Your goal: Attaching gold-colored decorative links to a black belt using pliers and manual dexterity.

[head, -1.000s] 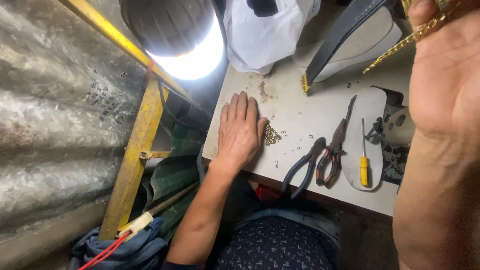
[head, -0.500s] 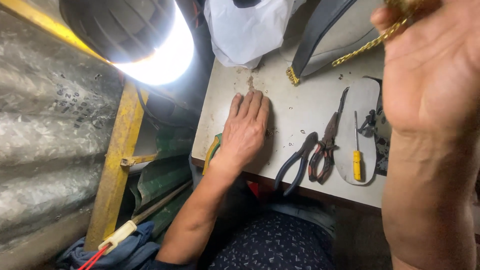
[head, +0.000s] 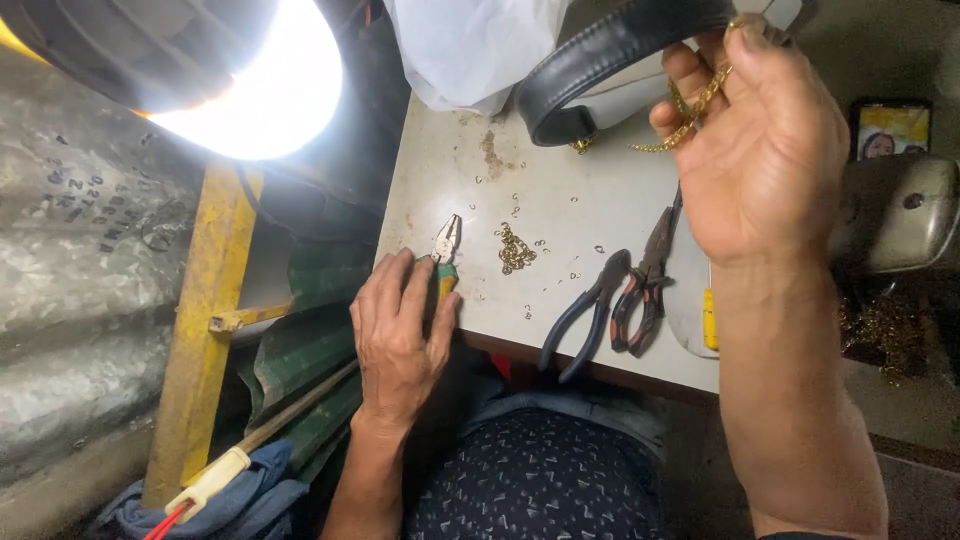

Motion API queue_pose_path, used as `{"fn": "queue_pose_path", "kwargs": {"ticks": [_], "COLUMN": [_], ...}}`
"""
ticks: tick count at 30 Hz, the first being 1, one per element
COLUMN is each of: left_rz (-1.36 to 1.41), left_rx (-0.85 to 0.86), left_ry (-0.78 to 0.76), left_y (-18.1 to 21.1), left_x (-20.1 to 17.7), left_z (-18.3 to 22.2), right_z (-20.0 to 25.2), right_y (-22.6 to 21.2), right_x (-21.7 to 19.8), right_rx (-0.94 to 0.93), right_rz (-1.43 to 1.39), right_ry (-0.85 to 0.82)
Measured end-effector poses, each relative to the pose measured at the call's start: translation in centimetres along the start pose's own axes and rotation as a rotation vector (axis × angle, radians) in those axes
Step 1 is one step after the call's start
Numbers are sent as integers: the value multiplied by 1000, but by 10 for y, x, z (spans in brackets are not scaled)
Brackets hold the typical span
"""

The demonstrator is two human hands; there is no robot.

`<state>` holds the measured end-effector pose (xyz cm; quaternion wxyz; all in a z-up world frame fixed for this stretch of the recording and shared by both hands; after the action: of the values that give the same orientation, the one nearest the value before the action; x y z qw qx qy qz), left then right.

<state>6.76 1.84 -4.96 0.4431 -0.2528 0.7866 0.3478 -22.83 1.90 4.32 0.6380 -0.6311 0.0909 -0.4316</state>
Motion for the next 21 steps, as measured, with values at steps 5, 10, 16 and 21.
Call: {"fn": "queue_pose_path", "kwargs": {"ticks": [5, 10, 16, 21], "left_rz": [0, -28, 32, 227], "left_rx": [-25, -35, 74, 253], "left_ry": [74, 61, 131, -55], "left_y": [-2, -8, 14, 47], "left_x": [4, 4, -9, 7], "left_z": [0, -3, -1, 6], "right_z": [-16, -16, 11, 32], "right_y": [37, 59, 58, 51], "right_x": [-13, -22, -32, -40], "right_rx": [114, 187, 122, 120], "right_rz": [-84, -60, 300, 447], "right_ry": [59, 101, -289, -366]}}
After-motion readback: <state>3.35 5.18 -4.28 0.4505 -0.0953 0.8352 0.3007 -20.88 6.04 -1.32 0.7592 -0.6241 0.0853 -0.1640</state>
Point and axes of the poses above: each hand's wrist, its own z-axis away from the middle knuckle, its own x-axis out of the palm, y = z × x, the point moved 3 cm from there along -z, towards the middle knuckle, and after that the axes turned 1 degree about -y, right-handed, at the moved point
